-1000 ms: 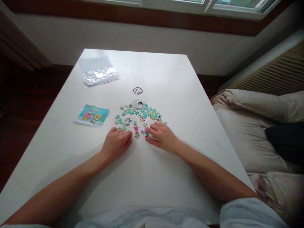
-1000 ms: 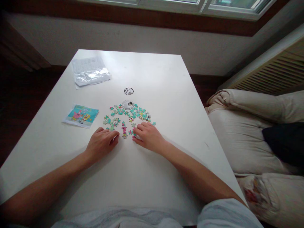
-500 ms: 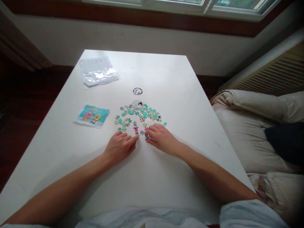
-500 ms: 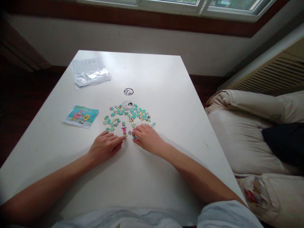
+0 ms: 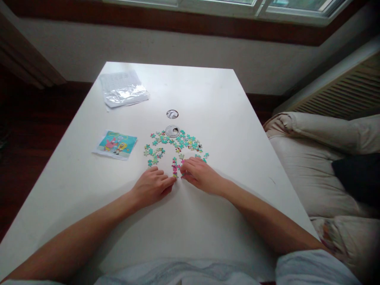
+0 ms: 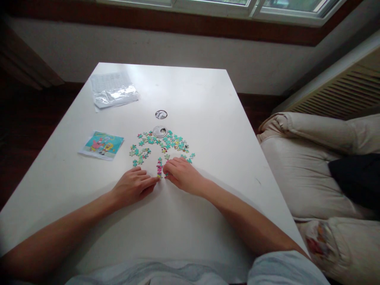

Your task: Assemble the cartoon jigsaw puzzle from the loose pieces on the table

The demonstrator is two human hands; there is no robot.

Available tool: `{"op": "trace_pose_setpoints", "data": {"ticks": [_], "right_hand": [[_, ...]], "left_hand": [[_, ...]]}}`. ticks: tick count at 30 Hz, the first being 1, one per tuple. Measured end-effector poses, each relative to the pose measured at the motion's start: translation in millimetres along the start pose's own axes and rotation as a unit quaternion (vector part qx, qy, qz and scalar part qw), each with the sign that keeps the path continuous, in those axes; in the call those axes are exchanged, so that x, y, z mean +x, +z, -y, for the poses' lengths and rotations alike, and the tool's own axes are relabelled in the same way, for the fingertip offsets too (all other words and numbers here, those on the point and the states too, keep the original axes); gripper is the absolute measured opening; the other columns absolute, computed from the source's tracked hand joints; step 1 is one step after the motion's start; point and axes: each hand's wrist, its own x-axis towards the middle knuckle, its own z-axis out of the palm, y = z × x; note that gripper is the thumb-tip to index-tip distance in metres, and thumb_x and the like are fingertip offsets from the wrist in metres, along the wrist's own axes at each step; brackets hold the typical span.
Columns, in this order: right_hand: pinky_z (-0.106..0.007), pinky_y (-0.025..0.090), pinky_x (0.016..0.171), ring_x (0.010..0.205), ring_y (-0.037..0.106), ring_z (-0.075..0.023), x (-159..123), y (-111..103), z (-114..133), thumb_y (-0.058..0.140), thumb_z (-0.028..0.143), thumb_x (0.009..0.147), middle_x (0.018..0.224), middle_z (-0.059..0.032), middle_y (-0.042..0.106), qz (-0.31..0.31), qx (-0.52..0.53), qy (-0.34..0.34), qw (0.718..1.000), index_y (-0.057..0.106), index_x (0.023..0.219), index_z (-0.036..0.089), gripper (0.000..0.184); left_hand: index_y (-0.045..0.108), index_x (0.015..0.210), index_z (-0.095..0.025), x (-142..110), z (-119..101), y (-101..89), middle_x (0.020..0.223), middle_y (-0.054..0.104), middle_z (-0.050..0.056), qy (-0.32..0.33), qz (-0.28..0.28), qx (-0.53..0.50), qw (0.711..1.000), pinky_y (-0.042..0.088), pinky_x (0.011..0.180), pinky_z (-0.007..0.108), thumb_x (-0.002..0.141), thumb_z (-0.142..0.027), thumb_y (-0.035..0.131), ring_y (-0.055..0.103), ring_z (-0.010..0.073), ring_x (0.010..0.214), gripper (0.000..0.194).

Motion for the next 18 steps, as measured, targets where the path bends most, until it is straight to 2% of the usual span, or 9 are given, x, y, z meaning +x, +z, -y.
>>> {"op": "trace_pose_setpoints", "data": {"ticks": [4, 9, 13, 18], "right_hand": [[-0.030, 0.041, 0.079, 0.079, 0.058, -0.0166, 1, 3, -3, 0.062, 0.017, 0.095, 0.081, -0.0009, 0.066, -0.036, 0.121, 0.022, 0.992, 0.063, 0.090, 0.021, 0.006], [-0.027, 0.046, 0.072, 0.081, 0.065, -0.0159, 3, 9, -7, 0.062, 0.021, 0.092, 0.091, -0.0015, 0.075, -0.093, 0.247, 0.110, 0.958, 0.071, 0.096, 0.022, 0.010], [-0.026, 0.047, 0.067, 0.077, 0.066, -0.0156, 5, 12, -6, 0.065, 0.031, 0.092, 0.092, -0.0016, 0.077, -0.109, 0.278, 0.158, 0.941, 0.072, 0.102, 0.022, 0.015], [-0.024, 0.046, 0.065, 0.076, 0.066, -0.0146, 6, 12, -1, 0.067, 0.031, 0.092, 0.089, -0.0014, 0.077, -0.115, 0.282, 0.149, 0.941, 0.072, 0.101, 0.022, 0.013]], "left_hand": [[0.068, 0.109, -0.023, -2, 2, 2.5, 0.072, 0.070, -0.001, 0.007, -0.003, -0.014, 1.000, 0.034, 0.070, 0.037, 0.102, -0.025, 0.051, 0.062, 0.0169, 0.068, 0.018], [0.069, 0.098, -0.023, -2, 3, 9.3, 0.073, 0.071, -0.001, -0.052, -0.064, -0.042, 0.996, 0.037, 0.071, 0.035, 0.101, -0.024, 0.053, 0.062, 0.0162, 0.068, 0.017], [0.069, 0.090, -0.024, 1, 0, 13.3, 0.068, 0.068, -0.002, -0.116, -0.094, -0.074, 0.986, 0.038, 0.071, 0.034, 0.099, -0.025, 0.057, 0.060, 0.0157, 0.065, 0.015], [0.071, 0.093, -0.024, 4, -3, 13.8, 0.068, 0.067, -0.001, -0.144, -0.094, -0.096, 0.980, 0.039, 0.072, 0.033, 0.099, -0.027, 0.057, 0.059, 0.0155, 0.065, 0.015]]}}
